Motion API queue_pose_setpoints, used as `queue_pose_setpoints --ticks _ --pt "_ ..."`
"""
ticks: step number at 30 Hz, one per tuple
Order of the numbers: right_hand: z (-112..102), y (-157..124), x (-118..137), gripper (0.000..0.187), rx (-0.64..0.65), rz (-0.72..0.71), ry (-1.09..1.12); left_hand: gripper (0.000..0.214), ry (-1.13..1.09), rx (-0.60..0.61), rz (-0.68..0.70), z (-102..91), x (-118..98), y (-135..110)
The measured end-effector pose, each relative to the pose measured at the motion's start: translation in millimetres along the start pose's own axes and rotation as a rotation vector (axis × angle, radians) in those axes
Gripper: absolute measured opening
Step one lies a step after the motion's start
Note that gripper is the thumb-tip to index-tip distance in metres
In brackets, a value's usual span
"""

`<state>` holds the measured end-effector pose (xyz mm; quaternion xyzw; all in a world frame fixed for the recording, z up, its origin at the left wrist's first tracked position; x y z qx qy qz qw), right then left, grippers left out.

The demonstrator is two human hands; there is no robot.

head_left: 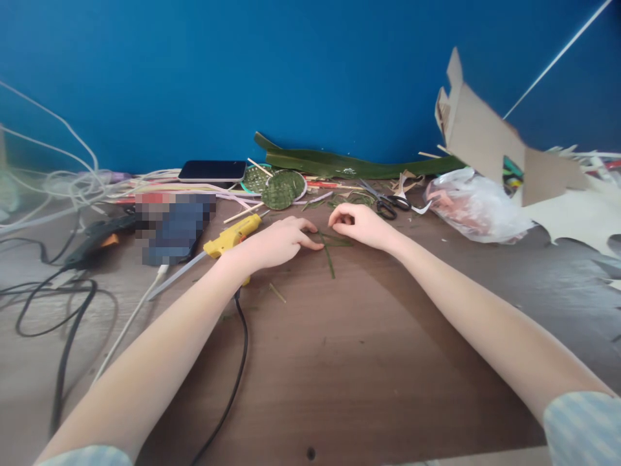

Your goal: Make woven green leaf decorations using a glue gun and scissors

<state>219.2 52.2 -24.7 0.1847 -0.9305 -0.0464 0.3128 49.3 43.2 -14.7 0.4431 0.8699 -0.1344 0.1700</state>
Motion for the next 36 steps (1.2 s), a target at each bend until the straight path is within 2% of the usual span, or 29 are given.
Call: queue_pose_setpoints --ticks 2,5,14,27,33,36 --pt "1.8 -0.2 0.2 0.005 0.08 -0.018 -0.02 0.052 0.001 0.0 0.005 -0.7 -1.2 0.3" --pt "3.5 -0.3 -0.7 0.008 0.129 -0.028 -0.027 0.052 -0.009 -0.001 0.018 -1.7 -2.6 0.6" --pt "1.7 -0.6 -0.1 0.014 0.143 -0.04 -0.007 0.053 -0.067 -0.02 0.009 -5.9 -9.3 1.2" --pt "1.8 -1.5 3.1 0.004 0.203 -0.138 0.015 0.052 -0.11 0.028 0.018 -6.5 -10.3 0.8" --pt "0.8 -2.2 5.2 0.008 0.221 -0.153 0.007 0.047 -0.139 0.001 -0.003 -8.2 -11.1 1.0" --pt "1.0 -2.1 5.3 0.009 0.236 -0.162 0.011 0.037 -0.167 -0.058 -0.03 -7.1 -11.4 2.1"
Point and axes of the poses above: each hand's wrist, its own y-axis towards the middle knuckle, its own z-axis out of the palm, x = y × z, the point moved 4 cm from there along y, towards the middle knuckle, and after that the axes turned 9 degrees about -y, right-handed, at the moved point
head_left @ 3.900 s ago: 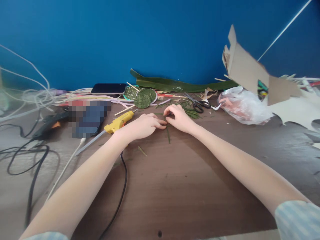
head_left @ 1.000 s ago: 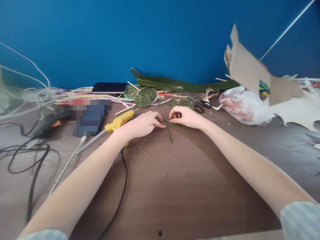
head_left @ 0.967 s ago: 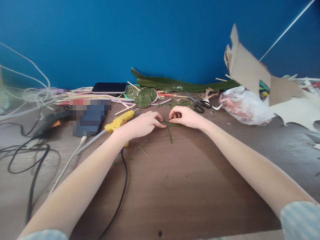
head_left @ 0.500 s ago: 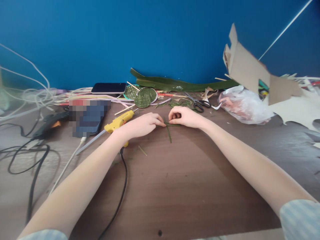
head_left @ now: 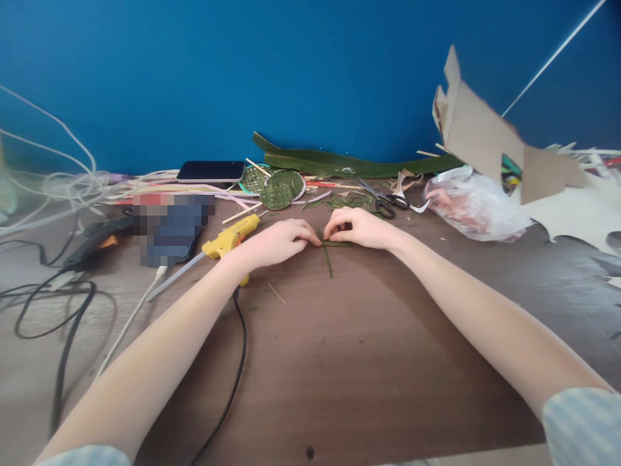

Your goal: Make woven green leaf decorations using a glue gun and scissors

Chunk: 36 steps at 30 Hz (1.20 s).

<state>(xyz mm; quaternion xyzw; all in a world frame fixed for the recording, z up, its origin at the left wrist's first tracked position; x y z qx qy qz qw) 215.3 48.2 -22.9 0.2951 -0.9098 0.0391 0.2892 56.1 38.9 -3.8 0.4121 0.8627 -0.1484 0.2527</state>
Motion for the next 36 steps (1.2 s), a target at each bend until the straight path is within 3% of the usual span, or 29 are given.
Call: queue_pose_setpoints --ticks 8,15,22,27,36 --pt "1.5 1.0 -1.9 0.01 0.008 -0.026 0.021 0.023 -0.028 -0.188 -0.046 8.3 0.6 2.8" --pt "0.7 1.3 -0.6 0.01 0.009 -0.025 0.029 0.018 -0.02 -0.261 -0.06 12.5 -2.1 3.3" --pt "-2.2 -0.4 0.9 0.011 0.036 0.042 0.071 0.032 -0.075 -0.341 -0.09 -5.1 3.3 -0.6" --pt "-1.3 -1.0 -1.9 0.016 0.092 0.082 0.105 0.038 -0.105 -0.257 -0.154 -4.2 8.9 -0.4" --pt "-1.4 0.2 -2.8 0.02 0.107 0.047 0.053 0.044 0.008 -0.056 -0.04 6.6 -2.4 1.4"
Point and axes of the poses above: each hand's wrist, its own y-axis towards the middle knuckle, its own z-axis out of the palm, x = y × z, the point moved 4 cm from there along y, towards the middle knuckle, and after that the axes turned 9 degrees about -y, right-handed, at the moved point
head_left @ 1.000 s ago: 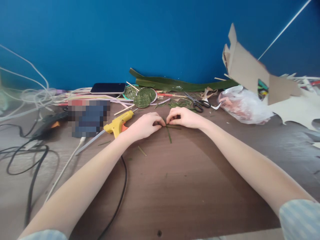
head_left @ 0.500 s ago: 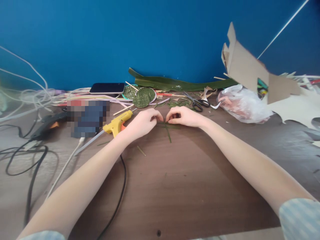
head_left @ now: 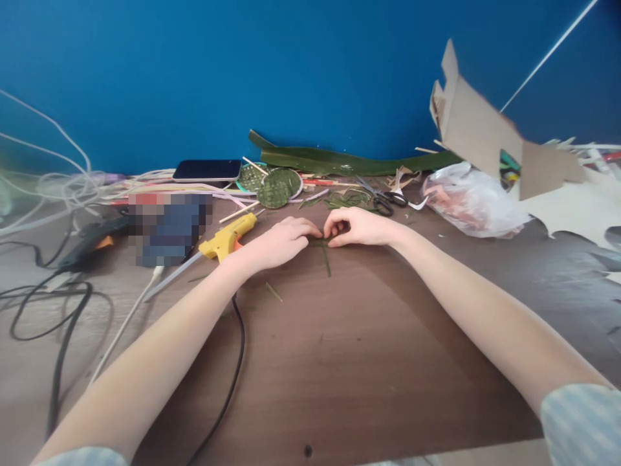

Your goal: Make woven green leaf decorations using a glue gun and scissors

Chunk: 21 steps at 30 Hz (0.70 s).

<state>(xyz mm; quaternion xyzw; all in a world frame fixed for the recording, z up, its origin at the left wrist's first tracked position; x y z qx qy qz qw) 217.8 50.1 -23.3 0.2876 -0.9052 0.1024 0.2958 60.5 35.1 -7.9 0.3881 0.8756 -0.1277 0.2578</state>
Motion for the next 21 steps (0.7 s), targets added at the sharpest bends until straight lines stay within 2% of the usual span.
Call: queue_pose_setpoints --ticks 10,15,21 --pt "-0.6 -1.7 -1.0 0.018 -0.005 -0.013 0.045 0.043 0.002 -0.017 0.038 -0.6 3.8 0.7" --pt "-0.5 -1.4 -1.8 0.016 -0.01 -0.012 0.062 0.028 0.016 -0.12 0.063 -2.0 4.8 0.9" --pt "-1.2 -1.8 -0.5 0.016 -0.007 -0.021 0.059 0.018 0.105 -0.146 -0.013 -1.0 7.9 0.3"
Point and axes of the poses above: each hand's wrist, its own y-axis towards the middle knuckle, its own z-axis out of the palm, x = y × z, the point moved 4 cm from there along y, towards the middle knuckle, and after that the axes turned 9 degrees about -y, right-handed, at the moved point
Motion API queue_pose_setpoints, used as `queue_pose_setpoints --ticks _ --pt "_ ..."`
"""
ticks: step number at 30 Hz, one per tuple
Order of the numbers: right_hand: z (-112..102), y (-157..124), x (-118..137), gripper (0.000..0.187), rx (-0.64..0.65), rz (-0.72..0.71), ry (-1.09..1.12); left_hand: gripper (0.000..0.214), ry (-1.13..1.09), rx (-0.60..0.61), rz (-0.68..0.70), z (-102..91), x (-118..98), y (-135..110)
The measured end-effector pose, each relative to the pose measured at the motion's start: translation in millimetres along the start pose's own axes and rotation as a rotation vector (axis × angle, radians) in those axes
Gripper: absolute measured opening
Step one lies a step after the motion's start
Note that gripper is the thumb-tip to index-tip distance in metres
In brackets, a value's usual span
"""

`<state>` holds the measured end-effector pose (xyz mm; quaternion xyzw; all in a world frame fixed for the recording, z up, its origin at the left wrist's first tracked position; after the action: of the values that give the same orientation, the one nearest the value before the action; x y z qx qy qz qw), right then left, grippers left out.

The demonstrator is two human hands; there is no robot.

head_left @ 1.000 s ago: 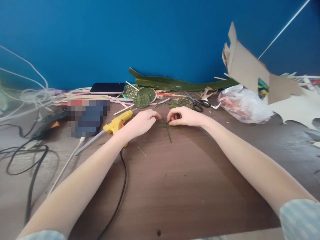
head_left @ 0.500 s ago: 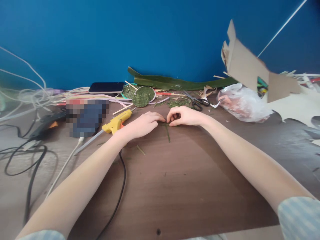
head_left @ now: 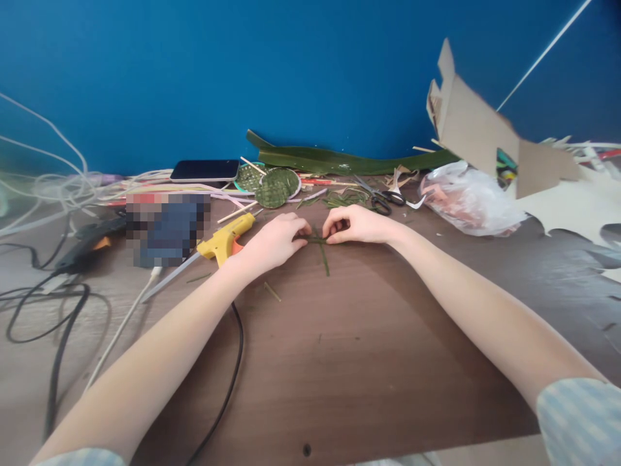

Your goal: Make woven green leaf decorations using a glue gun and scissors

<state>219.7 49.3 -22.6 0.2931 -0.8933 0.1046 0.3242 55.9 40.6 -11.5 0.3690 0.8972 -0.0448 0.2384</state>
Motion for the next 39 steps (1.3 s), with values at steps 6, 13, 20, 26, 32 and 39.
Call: queue_pose_setpoints --ticks 6,13,20,26,32,39 --pt "0.0 -0.1 -1.3 0.014 -0.024 0.02 0.007 0.016 -0.01 -0.007 -0.003 1.5 -2.2 0.1" --pt "1.2 0.9 -2.0 0.011 -0.033 0.045 -0.015 0.013 -0.021 -0.016 -0.004 1.1 -2.7 0.6" --pt "1.7 1.0 -3.0 0.012 -0.027 0.052 0.006 0.012 -0.017 -0.016 0.021 2.0 -2.2 0.6" --pt "1.2 1.1 -3.5 0.013 -0.028 0.046 -0.001 0.012 -0.016 -0.016 0.028 1.7 -3.0 0.1" --pt "-0.2 -0.3 -3.0 0.013 -0.032 0.033 0.005 0.009 -0.019 -0.018 0.033 1.7 -5.1 0.7" --pt "-27.1 -5.1 -24.0 0.01 -0.498 0.172 0.021 0.01 -0.064 -0.044 0.001 -4.1 -4.1 -0.2"
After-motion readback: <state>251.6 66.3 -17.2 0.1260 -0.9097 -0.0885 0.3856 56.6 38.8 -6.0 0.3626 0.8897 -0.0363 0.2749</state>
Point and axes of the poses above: each hand's wrist, its own y-axis towards the middle knuckle, its own z-axis out of the palm, x = y × z, the point moved 4 cm from there along y, towards the middle knuckle, and after that the axes turned 9 degrees about -y, right-handed, at the moved point
